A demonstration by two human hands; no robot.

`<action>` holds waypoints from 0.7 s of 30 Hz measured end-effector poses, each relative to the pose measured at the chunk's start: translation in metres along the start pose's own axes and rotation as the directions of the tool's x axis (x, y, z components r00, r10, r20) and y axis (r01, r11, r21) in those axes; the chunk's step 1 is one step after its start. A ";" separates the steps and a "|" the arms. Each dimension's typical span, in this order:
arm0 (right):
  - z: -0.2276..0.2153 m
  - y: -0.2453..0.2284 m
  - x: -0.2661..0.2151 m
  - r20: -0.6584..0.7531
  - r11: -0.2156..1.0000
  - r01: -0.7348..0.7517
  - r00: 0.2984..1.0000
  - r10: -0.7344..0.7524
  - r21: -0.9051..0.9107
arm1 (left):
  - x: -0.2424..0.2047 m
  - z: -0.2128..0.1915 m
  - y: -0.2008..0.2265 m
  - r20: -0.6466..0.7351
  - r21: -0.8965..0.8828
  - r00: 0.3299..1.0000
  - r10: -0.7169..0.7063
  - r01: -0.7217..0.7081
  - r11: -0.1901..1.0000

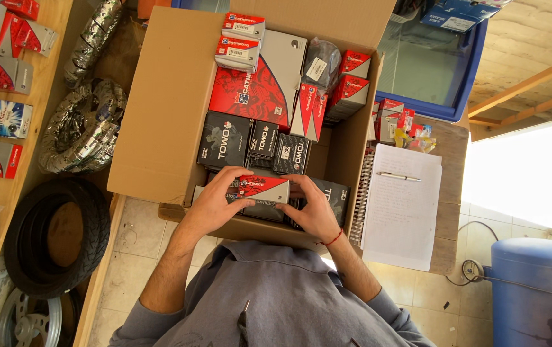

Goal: The person repeatedly picks up small boxes from a large cardboard box, opens them to reveal black cylindrical items, and places them back. The person also writes on a notepad and moves boxes between the large box and a nearby shelf.

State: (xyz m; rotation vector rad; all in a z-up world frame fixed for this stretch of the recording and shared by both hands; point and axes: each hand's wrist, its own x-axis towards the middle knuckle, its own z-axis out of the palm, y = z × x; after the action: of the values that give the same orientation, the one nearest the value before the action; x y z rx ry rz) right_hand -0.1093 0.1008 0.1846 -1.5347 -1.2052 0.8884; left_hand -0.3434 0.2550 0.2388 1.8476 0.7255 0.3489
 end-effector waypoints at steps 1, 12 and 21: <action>0.002 -0.001 0.002 0.000 1.000 0.001 1.000 -0.001 -0.001 | 0.001 -0.006 0.004 -0.001 -0.001 1.000 0.002 -0.002 1.000; 0.057 -0.028 0.030 -0.086 0.996 0.050 0.995 -0.056 -0.070 | 0.017 -0.081 -0.026 -0.140 0.025 0.968 0.210 -0.209 0.978; 0.116 -0.056 0.059 -0.085 0.908 0.064 0.991 -0.108 -0.414 | 0.025 -0.136 -0.069 -0.157 0.029 0.955 0.251 -0.249 0.968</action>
State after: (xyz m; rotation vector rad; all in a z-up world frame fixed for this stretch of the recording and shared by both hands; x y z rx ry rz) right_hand -0.2181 0.1887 0.2074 -1.8182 -1.4328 0.5039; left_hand -0.4211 0.3880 0.2263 1.9394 0.6004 0.6653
